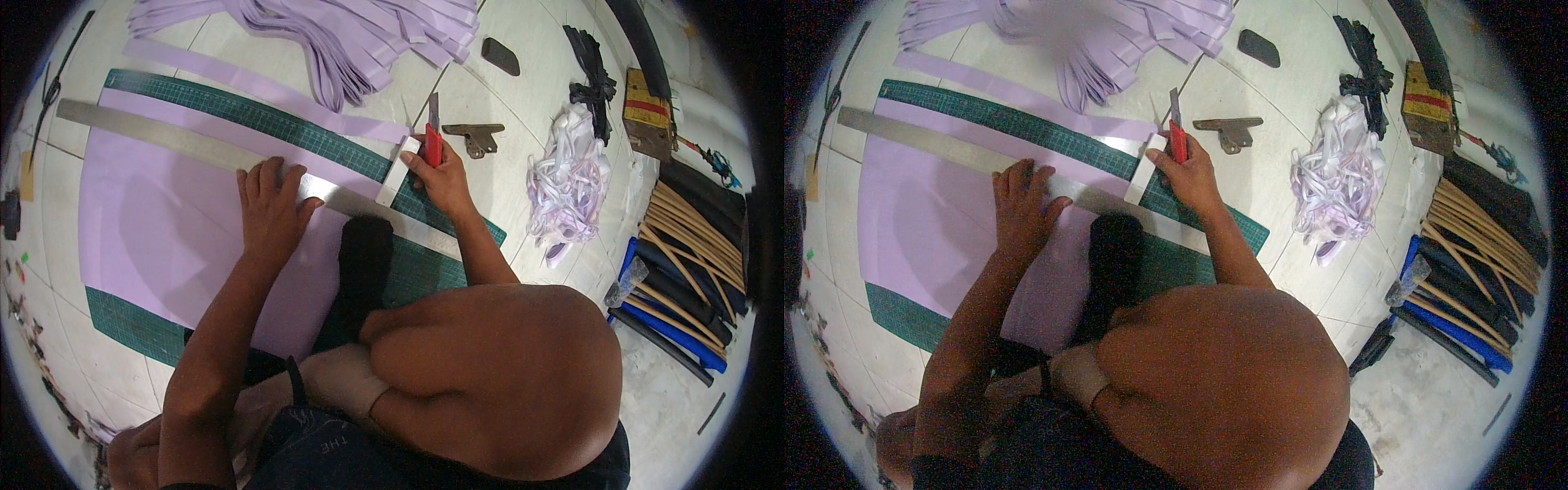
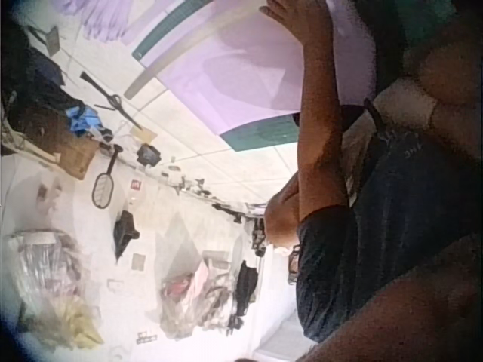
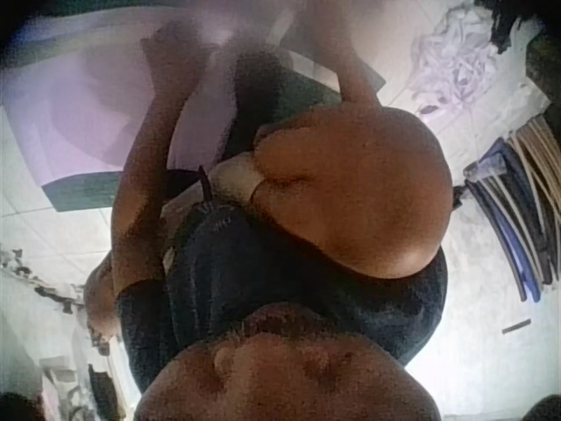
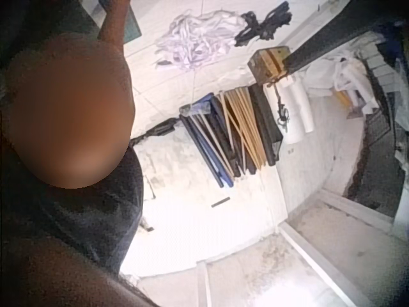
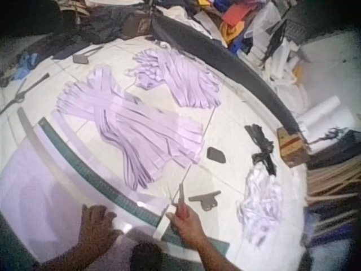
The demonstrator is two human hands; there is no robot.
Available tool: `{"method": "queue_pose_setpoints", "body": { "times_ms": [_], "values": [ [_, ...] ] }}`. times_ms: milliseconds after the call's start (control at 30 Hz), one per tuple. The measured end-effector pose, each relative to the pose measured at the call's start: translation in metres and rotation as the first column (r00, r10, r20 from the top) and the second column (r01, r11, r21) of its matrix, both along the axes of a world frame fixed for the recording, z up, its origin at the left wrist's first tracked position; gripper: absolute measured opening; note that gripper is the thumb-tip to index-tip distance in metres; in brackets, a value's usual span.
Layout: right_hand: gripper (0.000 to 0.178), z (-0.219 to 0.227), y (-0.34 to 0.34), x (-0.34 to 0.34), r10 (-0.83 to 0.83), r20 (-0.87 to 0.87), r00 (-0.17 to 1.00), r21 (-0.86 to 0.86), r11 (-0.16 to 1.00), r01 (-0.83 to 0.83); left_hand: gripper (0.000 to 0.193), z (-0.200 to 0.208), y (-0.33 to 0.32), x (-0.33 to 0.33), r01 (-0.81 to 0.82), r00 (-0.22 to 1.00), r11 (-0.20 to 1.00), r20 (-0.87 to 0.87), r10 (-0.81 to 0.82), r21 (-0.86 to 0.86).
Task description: The person cuts strips of purple fabric from a larger sheet. They use a long metal ruler to mark the cutting line and then cut the fabric with a utility knife while holding it on a green cutting mat.
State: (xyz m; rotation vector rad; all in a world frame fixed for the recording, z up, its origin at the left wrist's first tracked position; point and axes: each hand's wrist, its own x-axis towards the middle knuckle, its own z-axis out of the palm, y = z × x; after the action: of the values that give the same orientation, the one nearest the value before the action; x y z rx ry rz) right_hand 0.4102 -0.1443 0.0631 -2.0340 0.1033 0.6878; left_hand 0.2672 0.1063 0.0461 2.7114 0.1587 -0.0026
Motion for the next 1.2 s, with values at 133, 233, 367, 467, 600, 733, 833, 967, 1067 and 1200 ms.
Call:
{"method": "queue_pose_setpoints", "body": {
  "times_ms": [133, 233, 367, 467, 600, 733, 833, 967, 1067, 1200],
  "values": [
    [0.054, -0.004, -0.012, 0.007, -0.002, 0.029, 1.000, -0.075, 0.997, 0.004, 0.067, 0.004, -0.004, 0.008, 0.028, 0.998, 1.000, -0.052, -0.027, 0.008],
    [0.053, -0.002, 0.008, 0.001, -0.018, -0.052, 0.998, -0.023, 1.000, 0.017, 0.068, 0.026, 0.017, 0.009, -0.003, 0.990, 0.995, -0.142, -0.011, -0.100],
    [0.047, 0.006, 0.003, 0.004, -0.041, -0.022, 0.999, 0.055, 0.998, 0.043, 0.076, 0.048, 0.104, 0.032, -0.293, 0.952, 0.921, -0.167, 0.256, -0.259],
    [0.036, 0.049, 0.022, 0.021, 0.003, -0.011, 1.000, -0.023, 1.000, -0.003, 0.085, 0.040, 0.209, 0.023, -0.516, 0.854, 0.856, -0.093, 0.511, -0.034],
    [0.040, 0.090, 0.123, 0.065, 0.203, 0.007, 0.979, 0.068, 0.977, -0.203, 0.100, 0.030, 0.274, 0.015, -0.533, 0.816, 0.832, -0.168, 0.553, 0.151],
    [0.045, 0.085, 0.245, 0.100, 0.422, 0.051, 0.905, 0.132, 0.896, -0.424, 0.105, 0.021, 0.280, 0.020, -0.522, 0.821, 0.851, -0.238, 0.518, 0.053],
    [0.045, 0.060, 0.339, 0.119, 0.595, 0.110, 0.796, 0.192, 0.773, -0.605, 0.102, 0.039, 0.292, 0.028, -0.556, 0.798, 0.830, -0.308, 0.519, -0.043],
    [0.040, 0.031, 0.448, 0.116, 0.534, 0.115, 0.838, 0.326, 0.776, -0.539, 0.110, 0.039, 0.293, 0.031, -0.614, 0.746, 0.788, -0.294, 0.597, 0.044],
    [0.040, 0.005, 0.488, 0.115, 0.422, 0.103, 0.901, 0.405, 0.809, -0.426, 0.114, 0.044, 0.291, 0.038, -0.627, 0.715, 0.776, -0.343, 0.609, 0.072],
    [0.039, -0.033, 0.499, 0.114, 0.435, 0.135, 0.890, 0.358, 0.816, -0.453, 0.114, 0.052, 0.298, 0.041, -0.622, 0.711, 0.782, -0.390, 0.586, 0.041]
  ]
}}
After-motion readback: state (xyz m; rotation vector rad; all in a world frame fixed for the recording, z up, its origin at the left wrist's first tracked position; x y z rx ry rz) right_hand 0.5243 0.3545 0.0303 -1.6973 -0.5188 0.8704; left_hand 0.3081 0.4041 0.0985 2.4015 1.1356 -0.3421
